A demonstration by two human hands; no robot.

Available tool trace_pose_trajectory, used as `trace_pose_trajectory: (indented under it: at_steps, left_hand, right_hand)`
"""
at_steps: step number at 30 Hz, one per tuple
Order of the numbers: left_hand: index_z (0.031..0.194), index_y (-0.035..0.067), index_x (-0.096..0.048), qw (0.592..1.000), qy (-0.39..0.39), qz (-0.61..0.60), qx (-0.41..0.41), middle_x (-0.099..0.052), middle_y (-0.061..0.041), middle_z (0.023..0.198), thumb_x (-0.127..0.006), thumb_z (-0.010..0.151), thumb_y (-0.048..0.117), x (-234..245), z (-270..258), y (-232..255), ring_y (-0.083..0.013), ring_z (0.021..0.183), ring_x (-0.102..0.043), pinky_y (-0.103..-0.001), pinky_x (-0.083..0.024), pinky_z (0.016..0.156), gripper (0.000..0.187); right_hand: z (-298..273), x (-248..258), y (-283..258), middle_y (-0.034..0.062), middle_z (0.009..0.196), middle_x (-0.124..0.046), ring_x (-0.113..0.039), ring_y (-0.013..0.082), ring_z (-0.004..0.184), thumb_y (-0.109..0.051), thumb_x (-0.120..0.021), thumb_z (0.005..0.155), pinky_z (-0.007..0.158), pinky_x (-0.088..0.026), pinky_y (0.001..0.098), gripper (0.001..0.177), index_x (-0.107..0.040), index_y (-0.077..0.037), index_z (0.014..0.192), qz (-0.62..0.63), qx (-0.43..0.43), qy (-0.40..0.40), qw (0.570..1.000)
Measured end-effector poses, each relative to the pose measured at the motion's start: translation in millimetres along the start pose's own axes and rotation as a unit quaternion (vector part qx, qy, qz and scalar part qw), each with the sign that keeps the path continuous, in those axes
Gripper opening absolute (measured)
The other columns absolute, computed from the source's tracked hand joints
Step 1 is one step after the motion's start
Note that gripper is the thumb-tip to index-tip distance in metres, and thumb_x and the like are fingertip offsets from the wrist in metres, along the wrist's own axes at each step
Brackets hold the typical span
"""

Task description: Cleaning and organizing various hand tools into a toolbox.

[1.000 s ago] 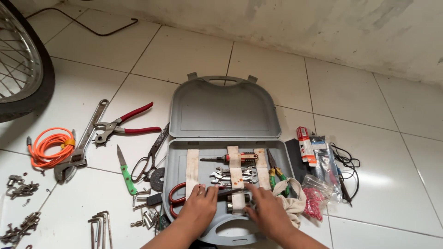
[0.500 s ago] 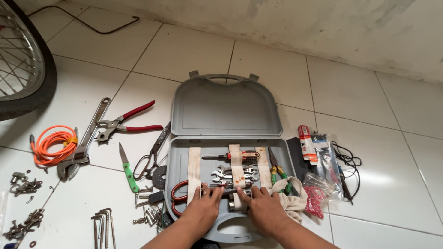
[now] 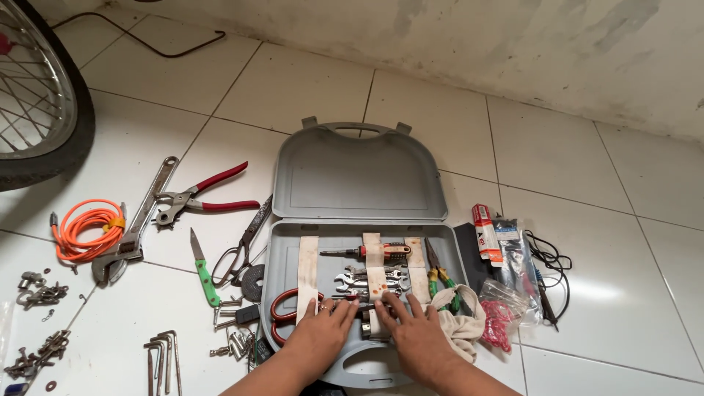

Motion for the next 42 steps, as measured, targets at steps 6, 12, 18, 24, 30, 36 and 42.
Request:
trace_pose_trajectory:
  at_steps: [6,12,18,24,30,36,42]
  left_hand:
    - [0.127,-0.005,-0.057,0.996,-0.037,0.082,-0.011,-0.045,-0.02,0.144,-0.057,0.096,0.011,-1,12,9,-0.0412,0.129,-0.049,-0.063,-0.043,0.104,0.035]
    - [0.147,0.0,-0.045,1.0,0.018,-0.012,0.008,-0.049,-0.023,0.134,-0.059,0.087,0.007,12,4,-9,-0.0397,0.126,-0.049,-0.055,-0.041,0.106,0.062]
    - [0.143,0.007,-0.05,0.963,0.196,-0.184,0.027,-0.053,-0.018,0.143,-0.062,0.066,0.001,60,-20,-49,-0.0392,0.121,-0.054,-0.047,-0.044,0.102,0.079]
    - [0.123,0.015,-0.061,0.975,0.103,-0.072,0.184,-0.072,-0.006,0.11,-0.047,0.112,0.029,85,-35,-96,-0.0227,0.111,-0.067,-0.047,-0.026,0.135,0.022]
    - [0.13,0.008,-0.057,0.921,0.093,-0.06,0.375,-0.054,-0.015,0.138,-0.056,0.098,0.023,75,-55,-156,-0.0308,0.132,-0.049,-0.049,-0.03,0.117,0.035]
    - [0.145,0.006,-0.044,0.858,0.111,-0.104,0.491,-0.051,-0.012,0.143,-0.06,0.089,0.006,15,-61,-226,-0.0363,0.138,-0.038,-0.049,-0.033,0.11,0.059]
    - [0.14,0.008,-0.054,0.863,0.108,-0.118,0.48,-0.058,-0.011,0.139,-0.065,0.096,0.025,38,-56,-213,-0.0307,0.139,-0.045,-0.046,-0.035,0.116,0.048]
  right_hand:
    - [5,25,-6,0.0123,0.162,-0.022,-0.024,0.0391,0.146,-0.014,-0.067,0.086,0.111,-0.031,0.065,0.082,-0.029,-0.018,0.158,-0.011,-0.034,-0.087,0.996]
    - [17,18,16,0.0133,0.15,-0.041,-0.044,0.0373,0.133,-0.004,-0.064,0.083,0.107,-0.042,0.0514,0.068,-0.05,-0.022,0.147,0.115,-0.025,0.051,0.992]
    - [3,67,21,0.0127,0.113,-0.065,-0.068,0.0311,0.098,-0.005,-0.065,0.088,0.083,-0.055,0.0374,0.035,-0.071,-0.015,0.121,0.268,-0.044,0.295,0.916]
    - [15,65,26,0.0052,0.095,-0.074,-0.072,0.0247,0.088,-0.042,-0.068,0.098,0.083,-0.055,0.0363,0.028,-0.073,-0.014,0.099,0.161,-0.179,0.177,0.954]
    - [4,94,-3,0.0098,0.098,-0.066,-0.066,0.0327,0.088,-0.019,-0.075,0.079,0.075,-0.052,0.0466,0.042,-0.073,-0.016,0.121,0.185,-0.024,0.307,0.933]
    - [11,56,21,0.0055,0.099,-0.068,-0.068,0.0292,0.093,-0.02,-0.073,0.083,0.079,-0.054,0.0442,0.03,-0.073,-0.017,0.112,0.21,-0.076,0.254,0.941]
    - [12,42,35,0.0044,0.094,-0.068,-0.068,0.0274,0.091,-0.02,-0.072,0.083,0.078,-0.055,0.044,0.027,-0.075,-0.018,0.11,0.217,-0.098,0.232,0.943]
Point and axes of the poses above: each hand's wrist, its own z-axis towards the middle knuckle, its own x-axis out of the back of the hand, y = z × x, the point moved 5 cm from there along z, towards the middle knuckle
